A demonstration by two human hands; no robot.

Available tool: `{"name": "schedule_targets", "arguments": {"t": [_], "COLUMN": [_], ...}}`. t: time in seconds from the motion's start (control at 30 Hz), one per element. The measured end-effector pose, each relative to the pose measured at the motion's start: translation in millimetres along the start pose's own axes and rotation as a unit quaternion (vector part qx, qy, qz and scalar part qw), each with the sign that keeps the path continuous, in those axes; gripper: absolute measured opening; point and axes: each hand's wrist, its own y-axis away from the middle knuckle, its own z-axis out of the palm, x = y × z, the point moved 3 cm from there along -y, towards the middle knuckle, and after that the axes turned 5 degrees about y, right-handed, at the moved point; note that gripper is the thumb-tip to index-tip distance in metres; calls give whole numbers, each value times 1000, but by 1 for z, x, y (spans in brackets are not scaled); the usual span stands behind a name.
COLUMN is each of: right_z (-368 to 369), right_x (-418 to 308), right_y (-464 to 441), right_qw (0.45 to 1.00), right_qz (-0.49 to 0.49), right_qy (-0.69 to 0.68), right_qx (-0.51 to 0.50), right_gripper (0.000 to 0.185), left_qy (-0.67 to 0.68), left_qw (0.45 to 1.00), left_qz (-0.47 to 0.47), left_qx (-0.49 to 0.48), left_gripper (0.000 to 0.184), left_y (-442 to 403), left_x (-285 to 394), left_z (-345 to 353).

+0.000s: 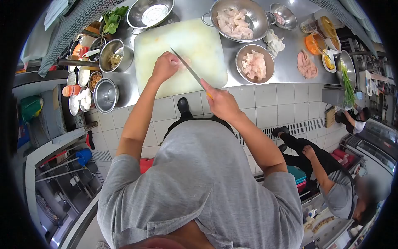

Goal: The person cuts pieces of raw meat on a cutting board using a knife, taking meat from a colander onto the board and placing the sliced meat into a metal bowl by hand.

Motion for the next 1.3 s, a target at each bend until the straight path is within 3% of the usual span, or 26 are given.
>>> {"name": "schedule_targets", "arguments": {"t": [0.23, 0.43, 0.63, 0.77, 0.9, 1.0, 1.3], "right_z": [2, 39, 23, 7, 1, 2, -5], "right_x": [-4, -14, 1, 11, 3, -2, -6], "right_y": [-15, -80, -27, 4, 2, 0, -10], "right_qw": [998, 998, 993, 998, 1000, 1000, 999], "right_qz": [3, -12, -10, 4, 11, 8, -27], "right_qy": [28, 66, 100, 26, -7, -14, 3], "right_qx": [-54, -17, -66, -51, -23, -15, -23], "right_gripper": [73, 77, 75, 76, 76, 76, 74], "left_qy": [-27, -40, -36, -19, -11, -9, -22], "left_qw": [1000, 999, 999, 1000, 996, 999, 997], "left_qz": [10, 15, 3, -13, 7, 7, 2], "left_qx": [-9, -22, -15, 3, 92, 49, 68], "left_gripper": [20, 20, 19, 15, 12, 11, 10], "left_y": [1, -2, -2, 2, 15, 18, 5], "left_x": [-2, 6, -1, 6, 6, 0, -8], "left_z": [0, -2, -2, -8, -35, -20, -13]}}
